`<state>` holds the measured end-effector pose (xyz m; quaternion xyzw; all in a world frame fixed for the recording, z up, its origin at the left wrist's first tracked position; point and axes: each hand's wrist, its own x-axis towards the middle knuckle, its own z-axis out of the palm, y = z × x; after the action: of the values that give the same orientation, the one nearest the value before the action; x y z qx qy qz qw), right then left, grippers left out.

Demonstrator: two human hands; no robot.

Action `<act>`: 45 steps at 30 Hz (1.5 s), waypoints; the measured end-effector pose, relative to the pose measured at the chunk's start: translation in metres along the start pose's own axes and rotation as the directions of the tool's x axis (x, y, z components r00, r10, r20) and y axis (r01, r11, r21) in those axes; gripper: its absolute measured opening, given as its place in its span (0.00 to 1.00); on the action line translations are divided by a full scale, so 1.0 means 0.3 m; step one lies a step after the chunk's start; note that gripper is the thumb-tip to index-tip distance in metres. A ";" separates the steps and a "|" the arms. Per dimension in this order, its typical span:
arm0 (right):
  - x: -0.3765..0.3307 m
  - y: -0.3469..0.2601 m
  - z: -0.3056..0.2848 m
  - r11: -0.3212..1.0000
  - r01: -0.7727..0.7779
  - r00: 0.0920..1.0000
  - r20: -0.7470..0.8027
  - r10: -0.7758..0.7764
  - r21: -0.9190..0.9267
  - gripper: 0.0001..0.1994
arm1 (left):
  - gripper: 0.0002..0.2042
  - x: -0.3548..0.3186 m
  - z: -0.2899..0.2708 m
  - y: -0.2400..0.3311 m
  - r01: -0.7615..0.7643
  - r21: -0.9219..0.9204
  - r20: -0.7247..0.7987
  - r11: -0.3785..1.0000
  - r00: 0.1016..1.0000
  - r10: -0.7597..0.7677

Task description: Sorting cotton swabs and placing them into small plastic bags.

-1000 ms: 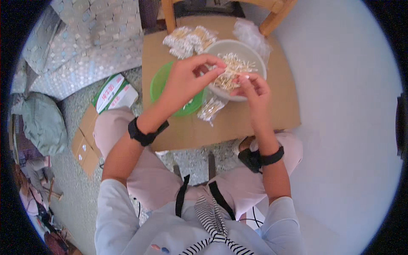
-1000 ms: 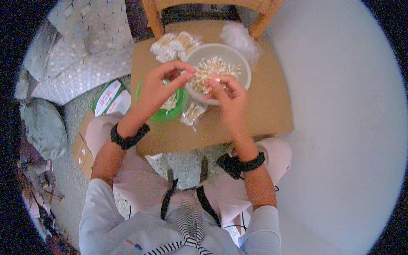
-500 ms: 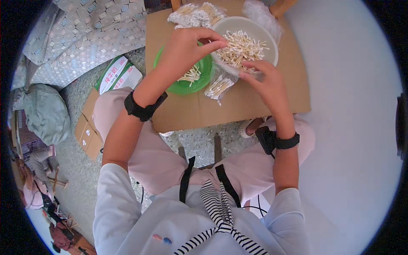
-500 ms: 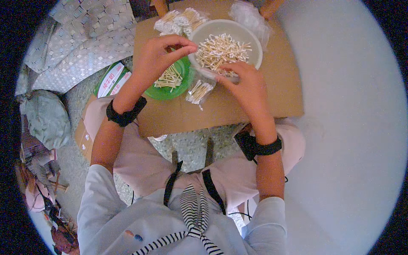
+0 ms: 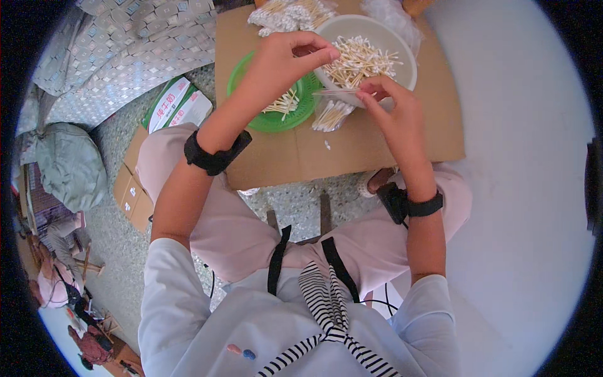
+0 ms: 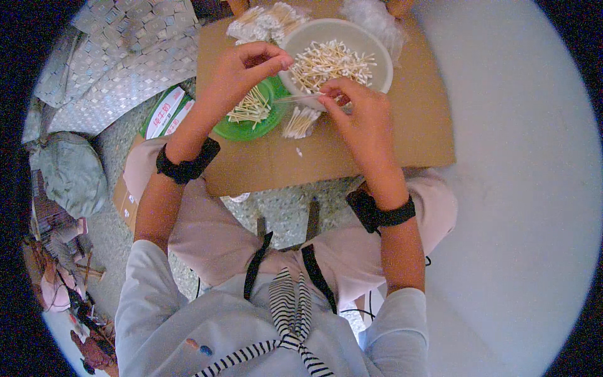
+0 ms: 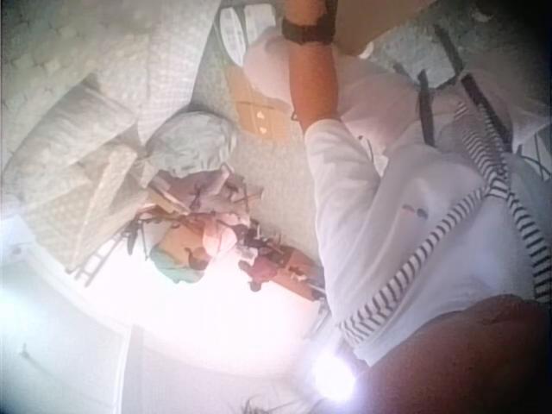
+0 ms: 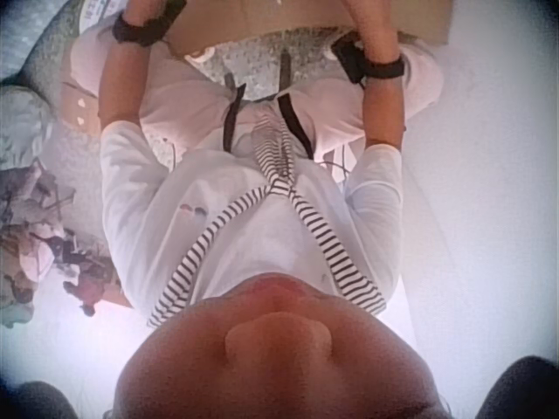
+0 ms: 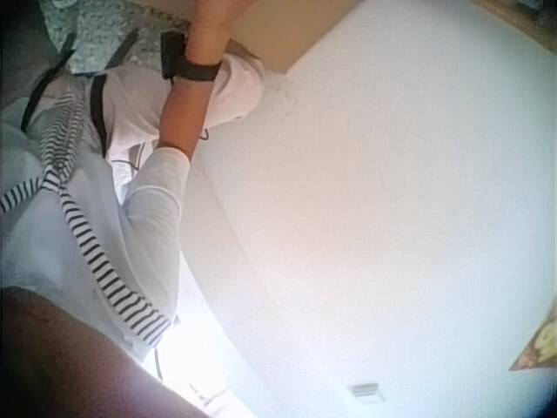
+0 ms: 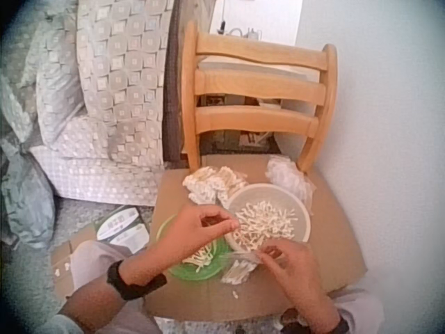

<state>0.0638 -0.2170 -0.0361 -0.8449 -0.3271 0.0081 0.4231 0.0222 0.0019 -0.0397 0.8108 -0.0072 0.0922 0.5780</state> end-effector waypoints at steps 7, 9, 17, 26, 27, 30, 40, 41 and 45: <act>-0.010 0.017 0.005 0.997 0.057 0.998 -0.026 -0.059 -0.060 0.07 | 0.13 -0.009 -0.019 0.038 -0.022 0.054 -0.022 0.998 0.999 0.023; -0.013 0.013 0.003 0.996 0.054 0.998 -0.024 -0.056 -0.072 0.07 | 0.13 -0.014 -0.026 0.052 -0.019 0.164 0.095 0.986 0.995 0.003; -0.023 0.024 0.011 0.992 0.067 0.997 -0.033 -0.071 -0.106 0.06 | 0.12 -0.018 -0.042 0.033 -0.055 0.127 0.063 0.990 0.997 0.048; -0.037 0.018 0.014 0.990 0.086 0.996 -0.011 -0.088 -0.111 0.06 | 0.10 -0.022 -0.035 0.022 -0.080 0.122 -0.040 0.989 0.996 0.085; -0.039 0.019 0.013 0.990 0.087 0.996 -0.012 -0.088 -0.113 0.06 | 0.10 -0.022 -0.035 0.035 -0.092 0.116 -0.054 0.989 0.994 0.099; -0.045 0.029 0.015 0.993 0.076 0.997 -0.023 -0.078 -0.095 0.06 | 0.10 -0.034 -0.025 0.072 -0.102 0.206 0.143 0.973 0.987 0.073; -0.060 0.031 0.013 0.992 0.088 0.996 0.008 -0.087 -0.088 0.07 | 0.08 -0.029 -0.018 0.039 -0.293 0.294 0.090 0.910 0.956 0.278; -0.061 0.027 0.016 0.996 0.069 0.998 -0.008 -0.069 -0.060 0.07 | 0.08 -0.031 -0.013 0.030 -0.351 0.336 0.201 0.874 0.933 0.298; -0.066 0.023 0.013 0.997 0.048 0.998 -0.046 -0.045 0.053 0.06 | 0.09 -0.026 0.004 0.009 -0.505 0.345 0.363 0.791 0.849 0.384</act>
<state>0.0510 -0.2282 -0.0489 -0.8252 -0.3368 -0.0118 0.4533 0.0143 -0.0009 -0.0386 0.8969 -0.2590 0.1127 0.3404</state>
